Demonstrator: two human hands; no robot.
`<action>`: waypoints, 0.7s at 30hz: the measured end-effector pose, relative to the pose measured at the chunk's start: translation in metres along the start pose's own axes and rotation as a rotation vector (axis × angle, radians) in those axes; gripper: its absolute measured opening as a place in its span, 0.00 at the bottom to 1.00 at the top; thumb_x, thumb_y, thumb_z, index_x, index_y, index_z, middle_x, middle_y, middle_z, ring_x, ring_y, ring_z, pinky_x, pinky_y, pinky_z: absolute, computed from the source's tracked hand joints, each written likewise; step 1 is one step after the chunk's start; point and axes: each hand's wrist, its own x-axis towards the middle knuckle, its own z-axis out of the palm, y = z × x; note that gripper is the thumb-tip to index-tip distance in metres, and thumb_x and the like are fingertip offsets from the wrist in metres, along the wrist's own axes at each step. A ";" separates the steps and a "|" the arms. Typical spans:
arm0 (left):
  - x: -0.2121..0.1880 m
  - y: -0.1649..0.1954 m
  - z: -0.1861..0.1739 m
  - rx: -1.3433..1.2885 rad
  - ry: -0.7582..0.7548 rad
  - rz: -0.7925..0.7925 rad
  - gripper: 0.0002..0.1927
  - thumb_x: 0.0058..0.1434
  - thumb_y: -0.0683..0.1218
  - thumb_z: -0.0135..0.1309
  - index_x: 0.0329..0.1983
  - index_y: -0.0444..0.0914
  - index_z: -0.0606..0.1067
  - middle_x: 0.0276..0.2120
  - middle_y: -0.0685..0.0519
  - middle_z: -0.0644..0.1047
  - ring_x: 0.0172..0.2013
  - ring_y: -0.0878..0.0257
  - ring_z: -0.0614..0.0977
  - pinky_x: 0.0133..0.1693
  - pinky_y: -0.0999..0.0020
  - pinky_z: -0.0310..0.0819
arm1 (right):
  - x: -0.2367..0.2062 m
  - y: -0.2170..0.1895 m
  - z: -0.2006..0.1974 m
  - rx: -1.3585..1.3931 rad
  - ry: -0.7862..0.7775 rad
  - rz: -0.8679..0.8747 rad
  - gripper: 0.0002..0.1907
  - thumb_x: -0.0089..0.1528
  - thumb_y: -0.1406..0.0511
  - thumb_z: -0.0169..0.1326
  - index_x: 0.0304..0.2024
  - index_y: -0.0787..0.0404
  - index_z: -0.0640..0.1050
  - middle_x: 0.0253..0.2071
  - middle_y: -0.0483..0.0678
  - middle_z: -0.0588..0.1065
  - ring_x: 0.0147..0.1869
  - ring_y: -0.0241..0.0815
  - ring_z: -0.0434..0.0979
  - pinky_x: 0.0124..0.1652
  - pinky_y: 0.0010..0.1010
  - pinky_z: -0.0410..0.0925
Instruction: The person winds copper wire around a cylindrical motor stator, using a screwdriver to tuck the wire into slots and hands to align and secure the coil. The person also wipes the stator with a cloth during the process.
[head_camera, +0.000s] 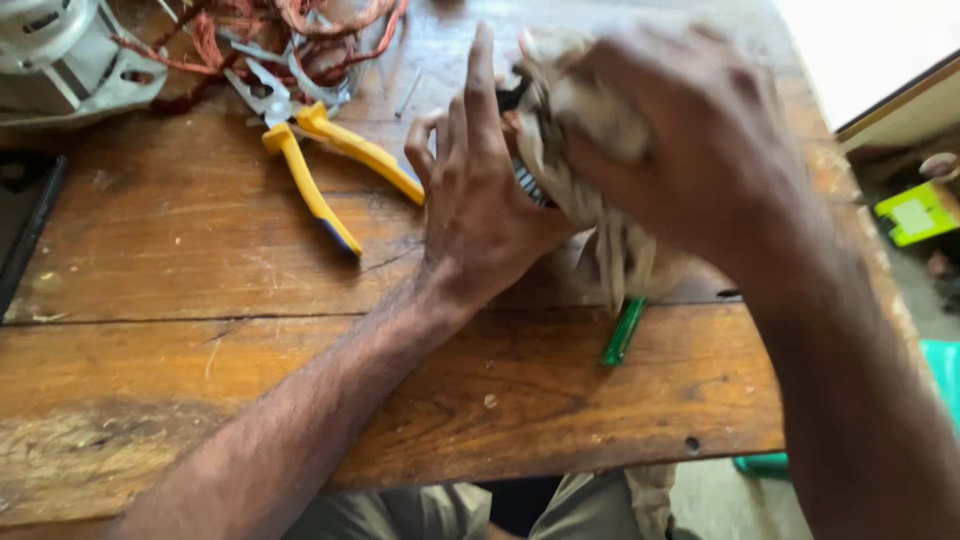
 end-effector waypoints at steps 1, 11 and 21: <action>0.001 -0.001 0.000 -0.003 0.013 0.006 0.80 0.36 0.69 0.78 0.76 0.32 0.38 0.64 0.41 0.69 0.61 0.51 0.73 0.64 0.41 0.51 | -0.007 0.000 -0.005 -0.039 -0.047 0.006 0.15 0.63 0.64 0.68 0.48 0.62 0.79 0.41 0.53 0.81 0.40 0.47 0.81 0.41 0.42 0.76; -0.001 0.001 0.000 0.066 0.005 0.026 0.70 0.48 0.72 0.69 0.78 0.40 0.39 0.59 0.42 0.69 0.58 0.51 0.72 0.60 0.41 0.54 | -0.096 0.023 -0.047 0.350 0.293 0.903 0.16 0.72 0.60 0.58 0.57 0.62 0.76 0.46 0.51 0.80 0.43 0.40 0.83 0.40 0.35 0.78; 0.041 0.002 -0.062 -0.262 -0.029 -0.383 0.22 0.67 0.61 0.47 0.55 0.44 0.71 0.27 0.49 0.79 0.30 0.62 0.83 0.42 0.56 0.80 | -0.159 0.043 -0.030 0.423 0.695 1.123 0.17 0.71 0.60 0.62 0.58 0.61 0.76 0.51 0.51 0.78 0.49 0.42 0.80 0.47 0.37 0.75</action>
